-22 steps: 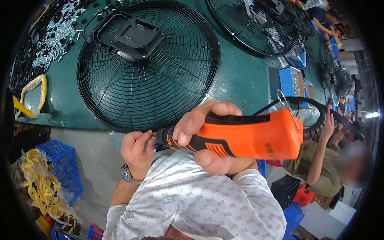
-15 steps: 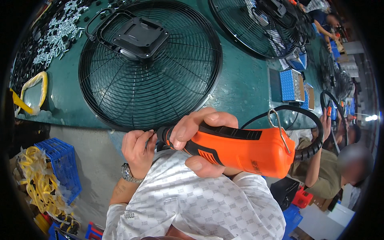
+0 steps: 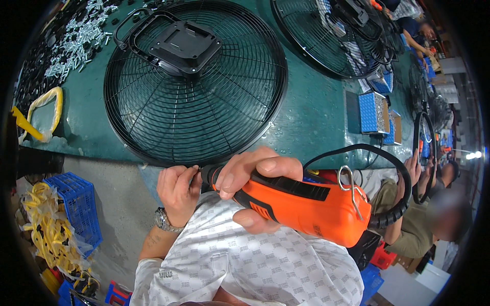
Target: Assembling parts of electric fan guards and rings using an electric screwdriver.
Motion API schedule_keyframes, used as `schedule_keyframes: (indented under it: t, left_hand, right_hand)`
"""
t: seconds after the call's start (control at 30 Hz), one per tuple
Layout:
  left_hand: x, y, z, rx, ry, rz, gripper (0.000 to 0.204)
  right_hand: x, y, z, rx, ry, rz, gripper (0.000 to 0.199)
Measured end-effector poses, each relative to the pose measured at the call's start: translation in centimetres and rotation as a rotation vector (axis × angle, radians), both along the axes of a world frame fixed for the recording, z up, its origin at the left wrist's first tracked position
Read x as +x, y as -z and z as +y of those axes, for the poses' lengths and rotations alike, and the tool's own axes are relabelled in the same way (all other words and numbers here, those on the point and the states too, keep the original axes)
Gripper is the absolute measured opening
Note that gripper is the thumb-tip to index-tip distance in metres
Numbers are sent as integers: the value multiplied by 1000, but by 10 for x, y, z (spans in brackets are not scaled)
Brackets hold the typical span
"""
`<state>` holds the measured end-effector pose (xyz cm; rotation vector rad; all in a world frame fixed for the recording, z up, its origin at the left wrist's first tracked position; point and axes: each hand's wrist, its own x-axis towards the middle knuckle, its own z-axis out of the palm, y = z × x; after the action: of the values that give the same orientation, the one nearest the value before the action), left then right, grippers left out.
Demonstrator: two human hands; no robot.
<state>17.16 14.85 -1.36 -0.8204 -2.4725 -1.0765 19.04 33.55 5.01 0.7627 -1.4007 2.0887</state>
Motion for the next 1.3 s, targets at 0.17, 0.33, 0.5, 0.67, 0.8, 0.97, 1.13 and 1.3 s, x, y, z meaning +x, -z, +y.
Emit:
schedule_keyframes:
  t: [0.17, 0.33, 0.5, 0.67, 0.8, 0.97, 1.13, 1.3]
  left_hand:
    - [-2, -4, 1, -4, 9, 22, 31]
    - [-2, -5, 2, -16, 2, -17, 31]
    - [2, 9, -1, 6, 11, 27, 26]
    - [-6, 5, -8, 107, 105, 155, 24]
    - [-4, -4, -4, 50, 12, 75, 29]
    - [-2, -4, -1, 93, -18, 115, 31]
    - [-1, -8, -1, 108, -31, 118, 29]
    - [2, -6, 0, 112, -37, 74, 23]
  right_hand:
    - [0, -4, -3, 1, -2, -3, 73]
    - [-2, -4, -1, 18, 19, -10, 73]
    - [1, -2, 1, 60, 23, -48, 72]
    - [-2, -15, -5, 82, -55, -32, 71]
    - [-3, -18, -11, 86, 46, -14, 66]
    - [-2, -11, -11, 82, 66, -16, 67]
    - [-4, -13, -14, 80, 40, -42, 67]
    - [-7, -13, -16, 128, 9, -112, 70]
